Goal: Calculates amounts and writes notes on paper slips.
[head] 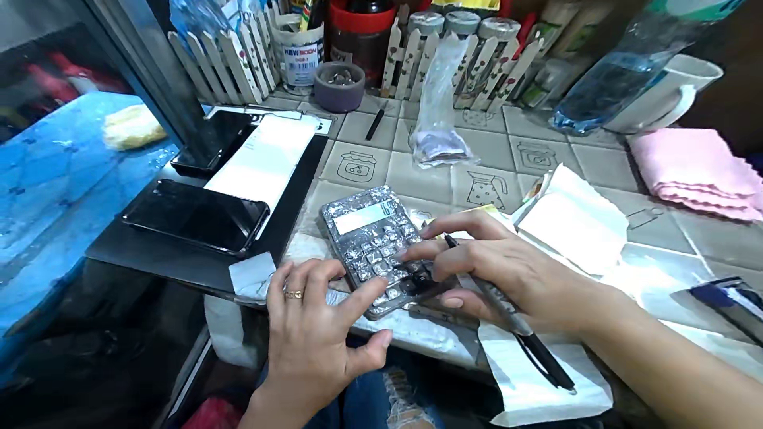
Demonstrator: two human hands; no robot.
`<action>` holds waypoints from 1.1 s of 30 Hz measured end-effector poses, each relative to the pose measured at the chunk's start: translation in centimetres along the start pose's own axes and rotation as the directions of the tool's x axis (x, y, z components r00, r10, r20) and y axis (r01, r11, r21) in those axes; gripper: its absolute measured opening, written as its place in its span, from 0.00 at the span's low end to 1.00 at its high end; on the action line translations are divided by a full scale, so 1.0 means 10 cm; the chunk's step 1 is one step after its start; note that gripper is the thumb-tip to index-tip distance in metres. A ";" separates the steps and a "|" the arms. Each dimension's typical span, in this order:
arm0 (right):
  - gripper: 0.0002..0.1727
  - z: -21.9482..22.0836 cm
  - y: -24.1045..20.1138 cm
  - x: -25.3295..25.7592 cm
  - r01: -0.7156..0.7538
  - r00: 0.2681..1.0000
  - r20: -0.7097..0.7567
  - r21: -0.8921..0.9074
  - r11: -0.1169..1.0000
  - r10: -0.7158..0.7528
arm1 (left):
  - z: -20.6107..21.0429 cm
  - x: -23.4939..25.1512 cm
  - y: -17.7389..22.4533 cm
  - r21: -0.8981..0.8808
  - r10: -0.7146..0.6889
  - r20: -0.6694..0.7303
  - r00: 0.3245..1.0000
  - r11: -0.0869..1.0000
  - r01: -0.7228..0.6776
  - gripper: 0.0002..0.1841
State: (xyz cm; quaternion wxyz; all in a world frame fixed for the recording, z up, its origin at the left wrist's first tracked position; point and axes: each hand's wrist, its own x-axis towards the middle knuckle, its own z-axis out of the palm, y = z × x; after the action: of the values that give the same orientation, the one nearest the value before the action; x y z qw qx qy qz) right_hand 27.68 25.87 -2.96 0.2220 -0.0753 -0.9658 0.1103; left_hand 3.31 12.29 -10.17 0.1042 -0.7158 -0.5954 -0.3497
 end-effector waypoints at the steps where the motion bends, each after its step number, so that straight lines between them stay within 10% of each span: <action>1: 0.19 0.00 -0.01 0.00 0.016 1.000 0.003 0.007 1.000 -0.016 | 0.00 0.00 0.00 0.001 -0.002 0.007 1.000 1.000 0.002 0.24; 33: 0.18 -0.15 0.17 -0.11 -0.008 0.983 -0.186 -0.075 0.997 -0.007 | 0.13 -0.03 0.01 0.104 -0.044 -0.094 0.995 0.993 0.054 0.32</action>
State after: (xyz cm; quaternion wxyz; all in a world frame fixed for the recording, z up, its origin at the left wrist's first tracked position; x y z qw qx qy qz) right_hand 29.50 27.56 -2.47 0.3081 -0.0938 -0.9444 0.0664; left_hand 3.85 12.73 -11.29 0.1605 -0.6776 -0.6251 -0.3525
